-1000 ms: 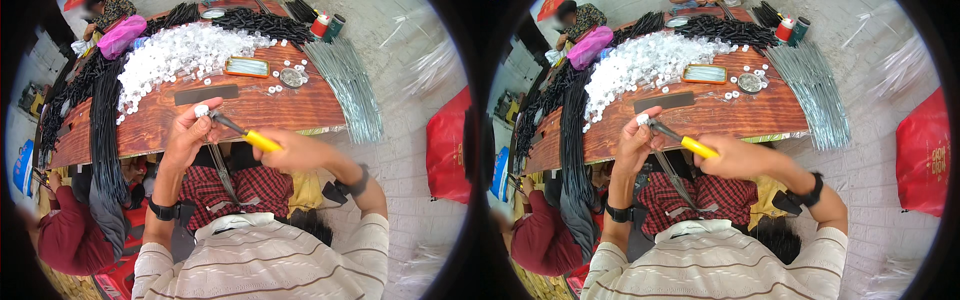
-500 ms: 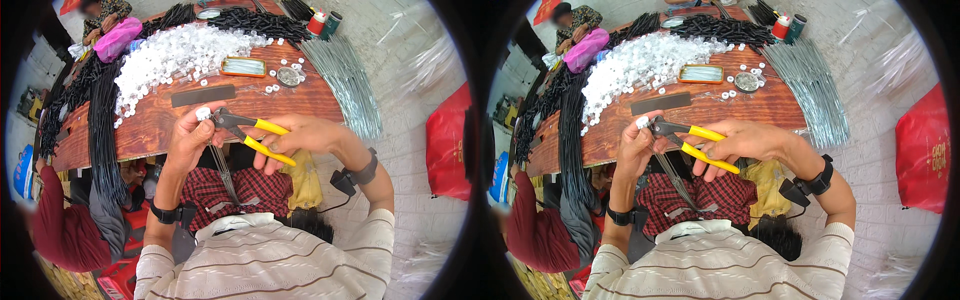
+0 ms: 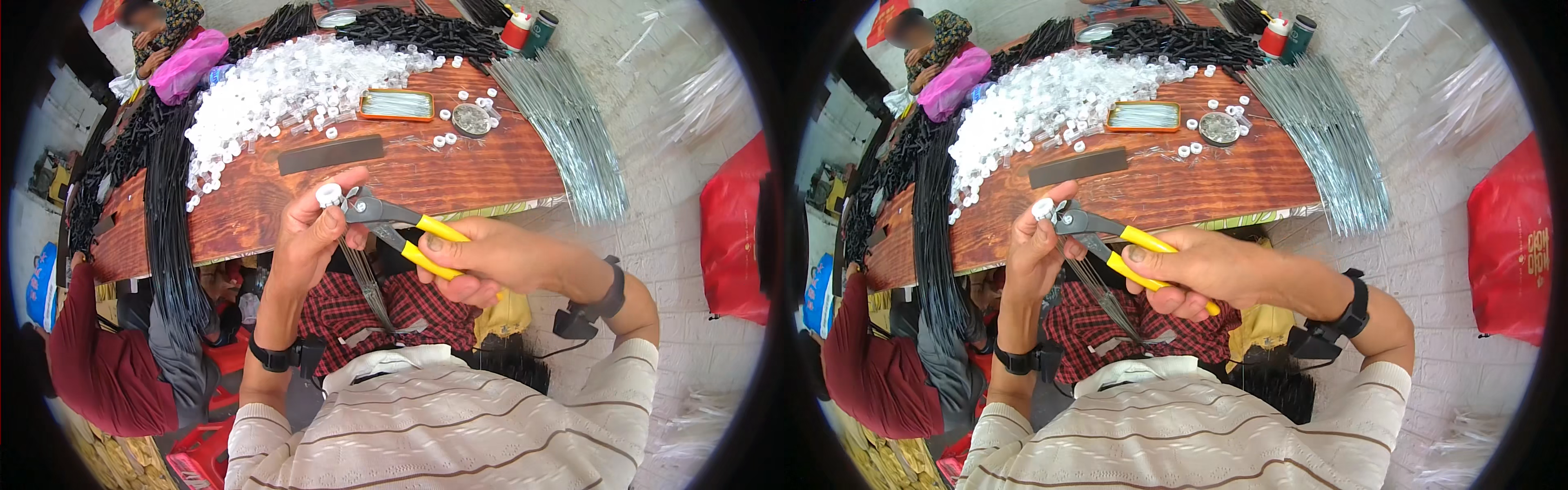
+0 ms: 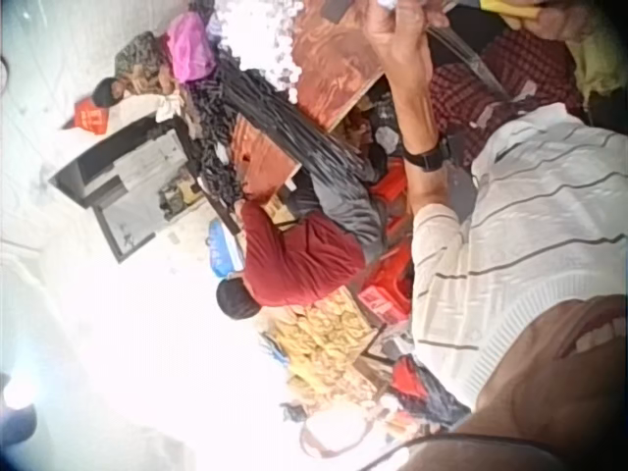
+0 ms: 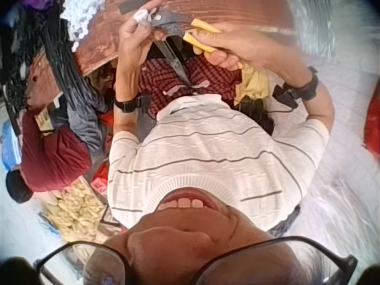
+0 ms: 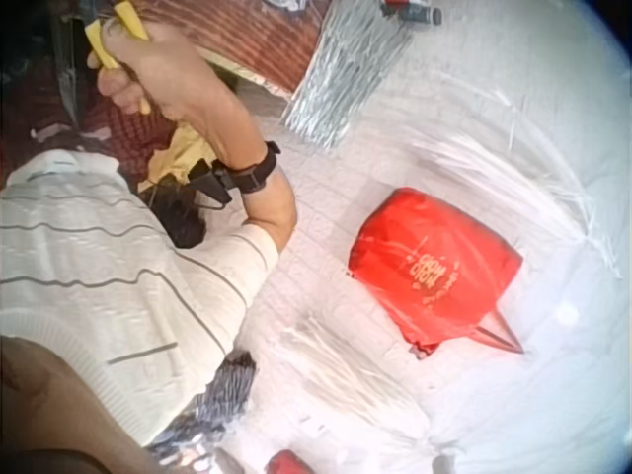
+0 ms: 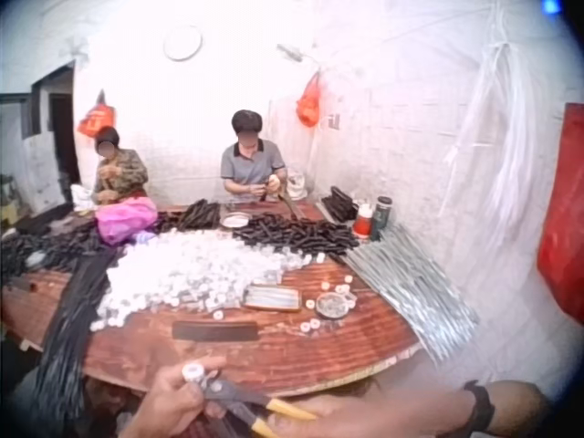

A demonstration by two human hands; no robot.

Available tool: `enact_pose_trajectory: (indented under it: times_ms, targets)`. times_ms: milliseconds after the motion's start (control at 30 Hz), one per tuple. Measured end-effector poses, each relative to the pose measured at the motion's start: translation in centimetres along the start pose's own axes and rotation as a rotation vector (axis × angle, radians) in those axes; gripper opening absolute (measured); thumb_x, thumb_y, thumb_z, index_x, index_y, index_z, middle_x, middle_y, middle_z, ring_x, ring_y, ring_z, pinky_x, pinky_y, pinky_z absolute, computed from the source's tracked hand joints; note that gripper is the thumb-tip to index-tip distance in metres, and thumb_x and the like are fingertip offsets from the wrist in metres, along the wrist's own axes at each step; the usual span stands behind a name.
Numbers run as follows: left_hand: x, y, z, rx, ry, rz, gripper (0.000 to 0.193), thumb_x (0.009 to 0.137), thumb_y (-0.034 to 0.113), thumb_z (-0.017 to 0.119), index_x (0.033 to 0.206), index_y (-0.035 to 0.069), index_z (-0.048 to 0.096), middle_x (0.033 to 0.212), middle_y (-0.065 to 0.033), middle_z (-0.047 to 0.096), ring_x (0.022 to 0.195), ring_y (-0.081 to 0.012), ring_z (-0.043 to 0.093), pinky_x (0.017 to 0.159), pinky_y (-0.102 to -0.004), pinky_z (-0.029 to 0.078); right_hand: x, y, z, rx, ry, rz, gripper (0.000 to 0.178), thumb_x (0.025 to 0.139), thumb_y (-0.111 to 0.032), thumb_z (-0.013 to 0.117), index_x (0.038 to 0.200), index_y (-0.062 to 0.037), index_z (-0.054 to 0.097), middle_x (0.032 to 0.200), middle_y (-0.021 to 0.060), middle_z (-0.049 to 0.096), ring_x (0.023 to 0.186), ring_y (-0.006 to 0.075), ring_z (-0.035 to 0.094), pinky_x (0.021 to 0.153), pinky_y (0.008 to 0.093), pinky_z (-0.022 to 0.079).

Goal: Assembling umbrella ribs by attaching metal wire and plastic caps.

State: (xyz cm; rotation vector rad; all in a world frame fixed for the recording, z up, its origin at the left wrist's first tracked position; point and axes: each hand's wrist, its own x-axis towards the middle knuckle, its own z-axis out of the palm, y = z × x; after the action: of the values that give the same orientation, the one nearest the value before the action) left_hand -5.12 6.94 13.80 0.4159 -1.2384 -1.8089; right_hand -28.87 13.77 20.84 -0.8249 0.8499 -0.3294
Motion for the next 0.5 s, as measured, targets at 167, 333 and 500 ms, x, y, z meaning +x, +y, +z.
enact_pose_trajectory:
  times_ms: [167,333,500]
  targets:
    - [0.5,-1.3,-0.3,-0.202,-0.092,0.009,0.06,0.097,0.036,0.055,0.142,-0.001,0.038,0.088,-0.0034,0.056,0.068,-0.0089,0.046,0.06,-0.0243,0.039,1.4,1.7,1.0,-0.602,0.438,-0.429,0.027,0.101,-0.029,0.048,0.105,-0.0025,0.052,0.064,0.0004,0.054,0.05,0.0081,0.05,0.046,0.0237,0.041]
    - [1.0,-2.0,-0.9,-0.363,-0.147,-0.023,0.062,0.102,0.043,0.039,0.147,0.003,0.028,0.083,-0.0009,0.048,0.063,-0.0073,0.039,0.056,-0.0219,0.032,1.1,1.8,0.1,-0.502,0.465,-0.342,0.026,0.1,-0.025,0.049,0.108,-0.0012,0.054,0.069,0.0031,0.058,0.054,0.0105,0.056,0.05,0.025,0.045]
    - [1.4,-2.1,-0.5,-0.416,-0.101,-0.053,0.063,0.103,0.048,0.025,0.146,0.002,0.03,0.078,0.0005,0.044,0.06,-0.0057,0.038,0.053,-0.0211,0.031,1.2,1.7,-0.2,-0.554,0.418,-0.362,0.024,0.099,-0.022,0.049,0.107,-0.0002,0.054,0.076,0.0061,0.062,0.059,0.012,0.061,0.053,0.0253,0.049]
